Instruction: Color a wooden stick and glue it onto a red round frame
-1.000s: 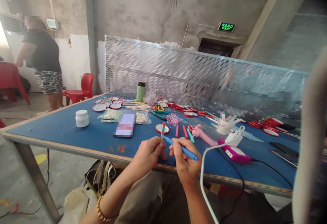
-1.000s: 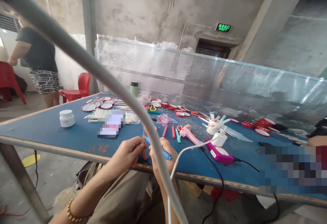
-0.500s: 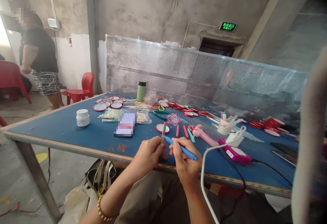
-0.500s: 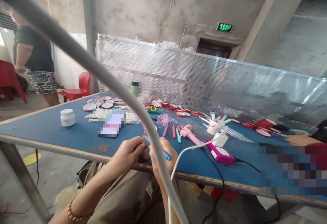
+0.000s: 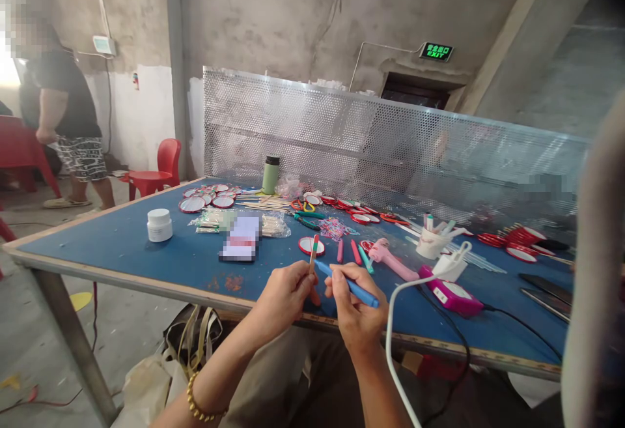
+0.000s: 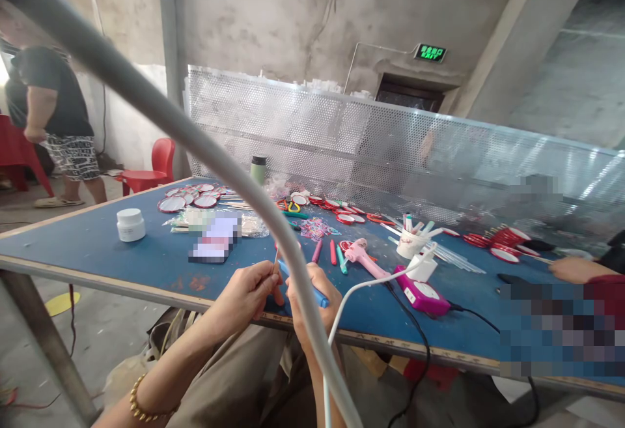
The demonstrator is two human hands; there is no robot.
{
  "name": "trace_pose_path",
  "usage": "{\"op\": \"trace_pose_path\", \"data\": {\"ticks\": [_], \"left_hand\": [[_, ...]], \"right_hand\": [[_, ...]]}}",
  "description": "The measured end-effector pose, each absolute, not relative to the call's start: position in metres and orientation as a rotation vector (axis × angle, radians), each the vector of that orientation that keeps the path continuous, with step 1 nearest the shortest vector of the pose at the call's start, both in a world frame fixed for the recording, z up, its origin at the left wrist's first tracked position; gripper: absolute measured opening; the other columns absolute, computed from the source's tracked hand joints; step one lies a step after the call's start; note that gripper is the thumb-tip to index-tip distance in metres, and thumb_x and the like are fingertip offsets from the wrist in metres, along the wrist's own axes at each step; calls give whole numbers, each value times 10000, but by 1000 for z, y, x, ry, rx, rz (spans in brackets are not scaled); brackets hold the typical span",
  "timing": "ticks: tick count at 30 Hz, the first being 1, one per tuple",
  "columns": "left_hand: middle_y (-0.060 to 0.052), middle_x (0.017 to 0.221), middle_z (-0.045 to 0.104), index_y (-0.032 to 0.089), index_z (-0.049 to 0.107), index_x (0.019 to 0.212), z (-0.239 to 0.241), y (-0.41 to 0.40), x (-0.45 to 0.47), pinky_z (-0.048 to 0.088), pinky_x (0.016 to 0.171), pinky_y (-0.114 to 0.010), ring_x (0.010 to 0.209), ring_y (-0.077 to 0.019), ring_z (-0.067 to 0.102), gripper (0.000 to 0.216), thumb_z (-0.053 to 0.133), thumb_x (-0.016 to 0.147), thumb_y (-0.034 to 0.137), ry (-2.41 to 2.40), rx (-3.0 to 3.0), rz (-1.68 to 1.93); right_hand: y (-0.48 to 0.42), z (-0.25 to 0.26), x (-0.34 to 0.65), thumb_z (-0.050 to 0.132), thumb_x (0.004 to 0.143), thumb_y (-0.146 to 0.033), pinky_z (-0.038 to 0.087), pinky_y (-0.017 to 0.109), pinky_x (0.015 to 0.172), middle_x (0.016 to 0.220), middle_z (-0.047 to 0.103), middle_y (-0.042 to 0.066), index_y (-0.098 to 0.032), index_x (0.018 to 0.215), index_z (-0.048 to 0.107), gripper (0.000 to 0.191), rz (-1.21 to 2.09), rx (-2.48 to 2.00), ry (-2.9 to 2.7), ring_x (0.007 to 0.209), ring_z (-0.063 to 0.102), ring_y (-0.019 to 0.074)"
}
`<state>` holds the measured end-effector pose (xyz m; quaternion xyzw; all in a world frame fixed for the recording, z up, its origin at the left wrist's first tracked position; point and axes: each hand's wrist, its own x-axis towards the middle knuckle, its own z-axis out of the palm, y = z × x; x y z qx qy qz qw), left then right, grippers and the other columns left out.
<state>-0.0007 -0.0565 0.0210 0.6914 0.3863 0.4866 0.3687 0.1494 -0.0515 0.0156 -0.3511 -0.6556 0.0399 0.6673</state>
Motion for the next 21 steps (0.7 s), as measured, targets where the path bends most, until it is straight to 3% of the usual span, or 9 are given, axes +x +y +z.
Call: {"op": "trace_pose_path", "data": {"ticks": [21], "left_hand": [[-14,716,707,183,560,835,23,-57,0,364,449,-194,409,-78,462,267,421,982,356,996,1783,1247]], "right_hand": [[-53,16,150,637,913,-321,553,274,548,761,709,31,-208,894,726,146,79,-807,-1483,593,676,168]]}}
